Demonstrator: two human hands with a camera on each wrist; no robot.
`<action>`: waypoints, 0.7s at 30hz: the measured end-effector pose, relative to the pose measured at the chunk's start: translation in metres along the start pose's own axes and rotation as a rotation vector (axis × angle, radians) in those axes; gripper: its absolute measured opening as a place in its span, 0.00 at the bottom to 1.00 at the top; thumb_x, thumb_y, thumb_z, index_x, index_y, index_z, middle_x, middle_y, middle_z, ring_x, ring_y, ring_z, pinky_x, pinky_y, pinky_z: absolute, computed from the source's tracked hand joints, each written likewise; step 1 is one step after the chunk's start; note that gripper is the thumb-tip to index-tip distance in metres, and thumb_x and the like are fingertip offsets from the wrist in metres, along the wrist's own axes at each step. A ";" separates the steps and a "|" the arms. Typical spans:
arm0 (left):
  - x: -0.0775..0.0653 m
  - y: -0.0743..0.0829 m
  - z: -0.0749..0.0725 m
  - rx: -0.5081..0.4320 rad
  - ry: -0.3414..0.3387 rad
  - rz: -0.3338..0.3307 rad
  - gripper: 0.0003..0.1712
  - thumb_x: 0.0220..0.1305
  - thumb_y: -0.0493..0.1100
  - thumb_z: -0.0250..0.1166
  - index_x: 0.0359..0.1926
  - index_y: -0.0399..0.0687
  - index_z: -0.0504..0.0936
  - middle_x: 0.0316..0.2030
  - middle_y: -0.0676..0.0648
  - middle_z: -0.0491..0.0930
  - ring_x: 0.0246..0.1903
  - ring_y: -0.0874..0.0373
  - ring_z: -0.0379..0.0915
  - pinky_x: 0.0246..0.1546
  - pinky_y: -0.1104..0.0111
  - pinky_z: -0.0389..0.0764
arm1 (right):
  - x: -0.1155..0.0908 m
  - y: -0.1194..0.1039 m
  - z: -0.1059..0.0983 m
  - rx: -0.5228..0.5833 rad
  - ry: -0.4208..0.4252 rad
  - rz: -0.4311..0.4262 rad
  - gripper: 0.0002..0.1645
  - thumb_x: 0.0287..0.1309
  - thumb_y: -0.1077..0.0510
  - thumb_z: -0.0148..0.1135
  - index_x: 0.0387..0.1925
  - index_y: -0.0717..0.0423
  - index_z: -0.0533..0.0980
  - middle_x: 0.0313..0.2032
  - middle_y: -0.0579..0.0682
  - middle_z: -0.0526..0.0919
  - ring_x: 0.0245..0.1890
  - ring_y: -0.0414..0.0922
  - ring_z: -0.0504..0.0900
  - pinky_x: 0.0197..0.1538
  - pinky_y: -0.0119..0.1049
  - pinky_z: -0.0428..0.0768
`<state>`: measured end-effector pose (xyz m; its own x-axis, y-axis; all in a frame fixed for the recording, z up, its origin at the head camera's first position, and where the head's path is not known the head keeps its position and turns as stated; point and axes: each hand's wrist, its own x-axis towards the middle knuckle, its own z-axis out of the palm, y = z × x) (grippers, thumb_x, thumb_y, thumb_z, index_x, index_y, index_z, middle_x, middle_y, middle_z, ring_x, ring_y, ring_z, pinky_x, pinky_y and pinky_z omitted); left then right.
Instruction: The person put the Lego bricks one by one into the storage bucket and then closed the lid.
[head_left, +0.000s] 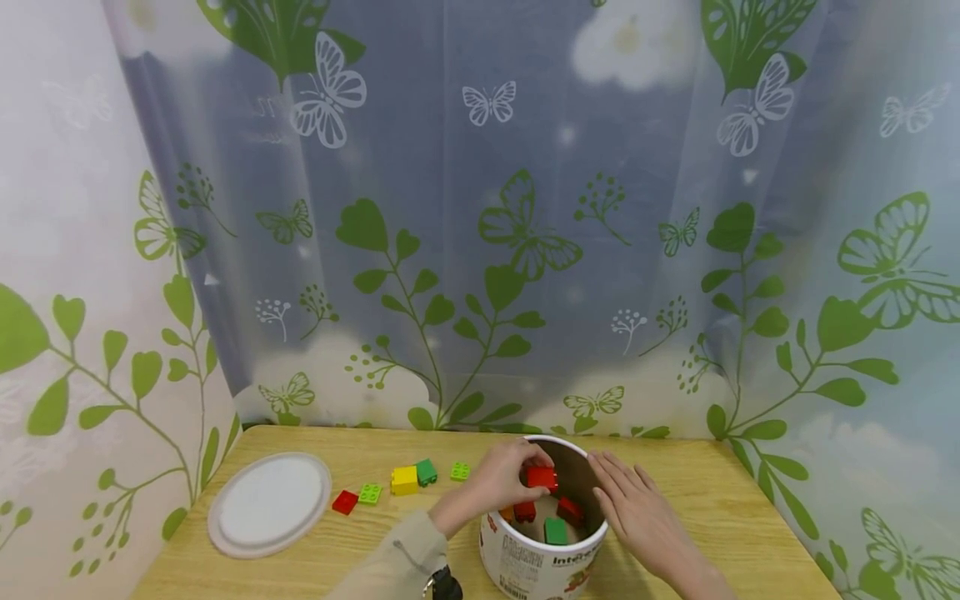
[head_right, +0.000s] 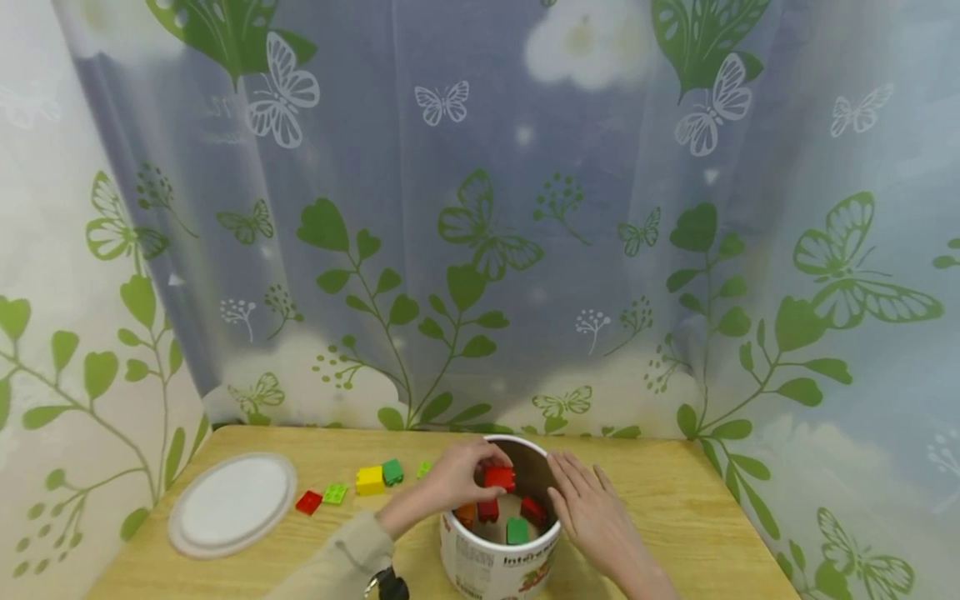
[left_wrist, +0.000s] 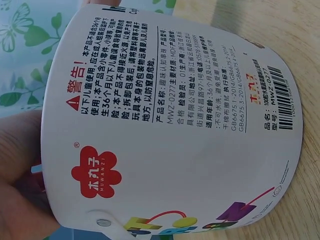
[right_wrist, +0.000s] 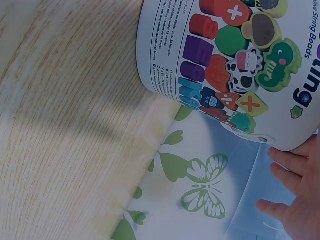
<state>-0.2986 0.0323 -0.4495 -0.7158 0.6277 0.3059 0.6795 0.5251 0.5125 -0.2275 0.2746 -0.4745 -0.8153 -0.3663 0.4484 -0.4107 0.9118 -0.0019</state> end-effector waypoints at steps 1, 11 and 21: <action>0.000 0.000 0.001 0.006 -0.001 0.000 0.16 0.57 0.43 0.78 0.46 0.48 0.86 0.41 0.52 0.82 0.40 0.65 0.77 0.40 0.78 0.79 | 0.000 0.000 0.000 -0.002 0.000 -0.002 0.29 0.72 0.54 0.57 0.70 0.57 0.71 0.68 0.52 0.75 0.69 0.52 0.72 0.68 0.60 0.70; 0.001 0.003 0.002 0.106 -0.047 0.006 0.16 0.57 0.43 0.77 0.47 0.52 0.86 0.43 0.55 0.84 0.44 0.64 0.77 0.45 0.76 0.78 | -0.001 0.001 0.002 -0.013 0.022 -0.011 0.28 0.72 0.54 0.57 0.70 0.58 0.71 0.68 0.52 0.75 0.68 0.52 0.72 0.68 0.59 0.70; -0.002 0.001 0.002 0.008 -0.017 0.009 0.15 0.64 0.43 0.73 0.51 0.50 0.85 0.49 0.54 0.84 0.50 0.60 0.79 0.53 0.69 0.81 | -0.001 0.001 0.001 -0.014 0.023 -0.013 0.28 0.72 0.53 0.57 0.70 0.57 0.72 0.67 0.51 0.75 0.68 0.52 0.72 0.67 0.60 0.71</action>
<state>-0.2964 0.0328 -0.4512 -0.7071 0.6420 0.2964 0.6868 0.5239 0.5038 -0.2273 0.2754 -0.4758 -0.8004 -0.3738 0.4687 -0.4151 0.9096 0.0166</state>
